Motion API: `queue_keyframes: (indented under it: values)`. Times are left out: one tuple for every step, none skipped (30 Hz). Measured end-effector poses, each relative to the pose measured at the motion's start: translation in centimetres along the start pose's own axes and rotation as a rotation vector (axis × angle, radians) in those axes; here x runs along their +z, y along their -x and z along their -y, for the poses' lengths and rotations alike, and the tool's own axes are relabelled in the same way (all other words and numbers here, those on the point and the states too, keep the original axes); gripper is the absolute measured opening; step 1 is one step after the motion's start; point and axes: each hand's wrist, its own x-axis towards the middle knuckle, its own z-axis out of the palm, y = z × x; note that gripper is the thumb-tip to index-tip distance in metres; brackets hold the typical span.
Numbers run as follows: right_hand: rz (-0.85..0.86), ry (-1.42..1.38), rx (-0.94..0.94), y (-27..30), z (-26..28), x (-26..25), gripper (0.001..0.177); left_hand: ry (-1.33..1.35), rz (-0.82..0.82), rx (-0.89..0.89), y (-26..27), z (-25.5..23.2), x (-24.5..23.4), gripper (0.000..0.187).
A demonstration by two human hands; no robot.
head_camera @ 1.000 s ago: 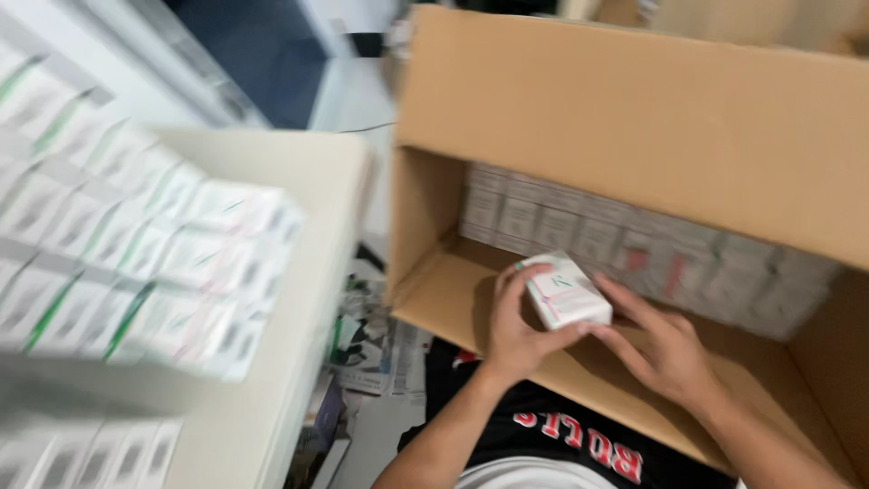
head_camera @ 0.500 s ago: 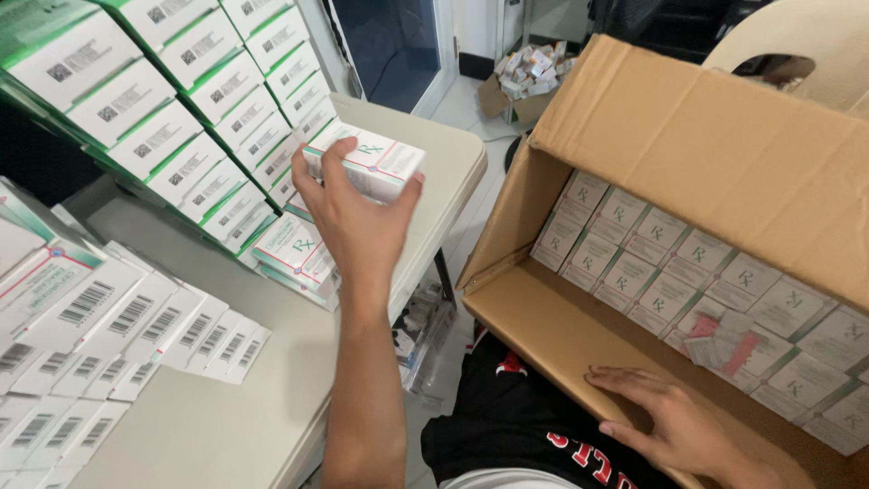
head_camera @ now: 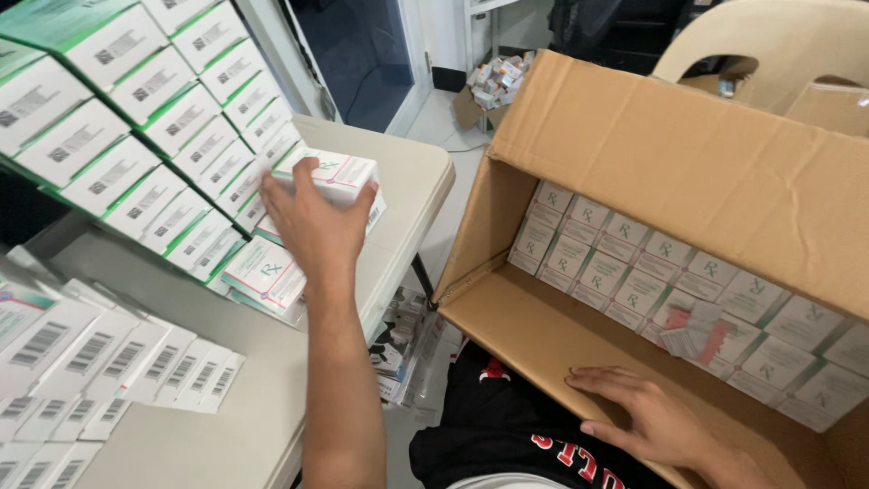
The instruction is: The person opens small white boxes with green and red markings, removes a folded paper insert, and places the boxes on a nearby table. The person repeats this process for multiple boxes taken from a large cardboard carton.
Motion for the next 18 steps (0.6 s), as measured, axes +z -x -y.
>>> queue_keyframes:
  values:
    - [0.007, 0.001, 0.003, 0.0, 0.0, 0.0, 0.065, -0.028, 0.030, -0.031, 0.0, 0.0, -0.1, 0.075]
    - [0.006, -0.007, -0.003, 0.1, 0.2, -0.1, 0.065, -0.056, 0.061, -0.061, 0.0, -0.1, -0.2, 0.075]
    - [0.002, -0.014, -0.010, 0.0, 0.4, -0.1, 0.065, -0.083, 0.089, -0.089, -0.2, -0.4, -0.3, 0.076]
    - [-0.002, -0.020, -0.017, 0.0, 0.7, -0.2, 0.064, -0.119, 0.055, -0.058, -0.3, -0.7, -0.5, 0.076]
    - [-0.006, -0.022, -0.019, 0.2, 1.0, -0.3, 0.064, -0.154, 0.026, -0.028, -0.3, -1.1, -0.7, 0.075]
    - [-0.010, -0.025, -0.021, -0.1, 1.1, -0.6, 0.064, -0.188, -0.003, 0.002, 0.0, -1.6, -0.8, 0.075]
    - [-0.020, -0.032, -0.004, 0.1, 1.3, -0.7, 0.064, -0.119, -0.054, 0.093, 0.6, -2.3, -0.7, 0.071]
    - [-0.013, -0.052, -0.037, -0.1, 1.3, -0.8, 0.062, -0.047, -0.105, 0.181, 1.6, -3.0, -0.6, 0.067]
    - [-0.016, -0.074, -0.051, 0.0, 1.2, -1.0, 0.061, 0.043, -0.141, 0.276, 2.9, -4.2, -0.1, 0.063]
    - [-0.021, -0.096, -0.066, 0.0, 1.1, -1.2, 0.059, 0.132, -0.123, 0.350, 4.6, -5.7, 0.7, 0.056]
    - [-0.037, -0.131, -0.076, 0.2, 0.9, -1.5, 0.056, 0.231, -0.103, 0.422, 6.8, -7.4, 1.8, 0.050]
    - [-0.054, -0.164, -0.087, 0.2, 0.8, -1.6, 0.052, 0.334, -0.083, 0.491, 9.0, -9.2, 3.0, 0.043]
    - [-0.058, -0.178, -0.040, 0.2, 0.7, -1.8, 0.049, 0.445, 0.009, 0.597, 11.1, -11.1, 4.6, 0.041]
    - [-0.061, -0.192, 0.007, 0.4, 0.7, -1.8, 0.046, 0.560, 0.098, 0.703, 13.2, -13.0, 6.2, 0.039]
    - [-0.085, -0.157, 0.032, 0.3, 0.6, -1.9, 0.043, 0.627, 0.231, 0.764, 15.0, -14.9, 8.0, 0.035]
    - [-0.108, -0.122, 0.057, 0.2, 0.5, -2.0, 0.040, 0.693, 0.365, 0.828, 16.7, -16.6, 9.8, 0.032]
    - [-0.126, -0.080, 0.078, 0.2, 0.3, -2.4, 0.037, 0.745, 0.549, 0.850, 18.2, -18.3, 11.4, 0.031]
    - [-0.115, -0.060, 0.169, 0.3, -0.2, -2.8, 0.035, 0.792, 0.735, 0.875, 19.4, -19.8, 13.2, 0.031]
